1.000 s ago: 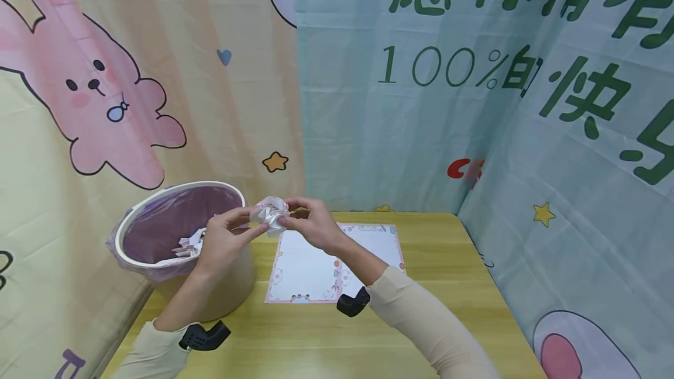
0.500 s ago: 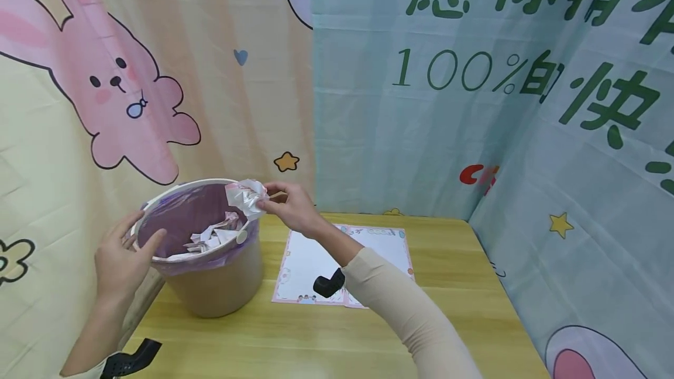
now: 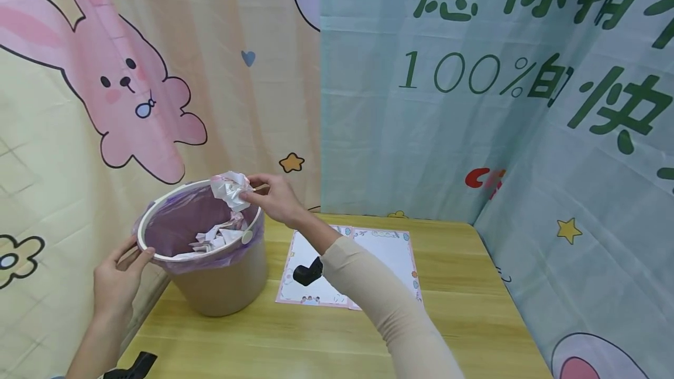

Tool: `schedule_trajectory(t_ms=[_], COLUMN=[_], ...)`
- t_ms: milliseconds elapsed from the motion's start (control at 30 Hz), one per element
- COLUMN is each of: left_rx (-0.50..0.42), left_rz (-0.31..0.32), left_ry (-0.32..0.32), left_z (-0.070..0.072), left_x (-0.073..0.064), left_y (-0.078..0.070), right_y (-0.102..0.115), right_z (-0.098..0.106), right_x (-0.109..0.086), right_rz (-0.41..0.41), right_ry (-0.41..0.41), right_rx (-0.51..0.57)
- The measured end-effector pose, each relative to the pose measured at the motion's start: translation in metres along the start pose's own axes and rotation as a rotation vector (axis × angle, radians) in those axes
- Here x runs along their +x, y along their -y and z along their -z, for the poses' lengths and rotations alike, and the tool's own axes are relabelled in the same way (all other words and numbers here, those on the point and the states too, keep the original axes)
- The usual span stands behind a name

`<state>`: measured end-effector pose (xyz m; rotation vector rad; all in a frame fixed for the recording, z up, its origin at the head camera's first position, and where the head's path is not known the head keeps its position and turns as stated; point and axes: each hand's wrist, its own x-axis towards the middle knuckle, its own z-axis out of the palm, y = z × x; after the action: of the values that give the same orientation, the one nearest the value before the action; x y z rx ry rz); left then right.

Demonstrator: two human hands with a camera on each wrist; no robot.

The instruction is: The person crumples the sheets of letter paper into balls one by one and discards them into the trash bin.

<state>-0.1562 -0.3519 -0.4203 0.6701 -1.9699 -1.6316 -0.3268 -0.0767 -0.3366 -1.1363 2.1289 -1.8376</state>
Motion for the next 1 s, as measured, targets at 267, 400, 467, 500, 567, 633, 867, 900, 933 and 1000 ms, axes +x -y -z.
schedule_trajectory(t_ms=[267,400,467,500,567,633,867,900,933,1000], left_rx=[-0.003,-0.03,-0.057,-0.054,-0.052,-0.011,-0.076,-0.086,-0.093,-0.078], left_rz=[0.003,0.002,0.003,0.002,0.005,-0.004,0.007,0.005,0.004,-0.005], left_ry=[-0.017,-0.028,-0.028,-0.027,-0.026,-0.032,-0.035,-0.032,-0.032,-0.037], left_z=[-0.002,-0.002,-0.002,-0.003,-0.001,0.0,0.0,0.0,-0.001,-0.002], left_x=[-0.005,-0.005,-0.004,-0.005,-0.005,-0.005,-0.005,-0.004,-0.004,-0.004], left_y=[0.0,0.0,0.0,0.0,0.002,0.003,0.005,0.005,0.005,0.004], right_y=[0.0,-0.002,-0.003,-0.004,-0.005,-0.006,-0.005,-0.005,-0.005,-0.005], right_z=[-0.014,-0.022,-0.028,-0.031,-0.038,-0.044,-0.058,-0.059,-0.06,-0.061], right_x=[0.016,0.026,0.03,0.032,0.035,0.038,0.042,0.042,0.042,0.043], right_rz=[-0.038,-0.036,-0.035,-0.037,-0.037,-0.031,-0.022,-0.023,-0.025,-0.024], right_ry=[-0.004,-0.004,0.002,0.005,0.017,0.03,0.036,0.034,0.035,0.035], right_rx=[-0.052,-0.089,-0.109,-0.12,-0.14,-0.16,-0.267,-0.274,-0.279,-0.292])
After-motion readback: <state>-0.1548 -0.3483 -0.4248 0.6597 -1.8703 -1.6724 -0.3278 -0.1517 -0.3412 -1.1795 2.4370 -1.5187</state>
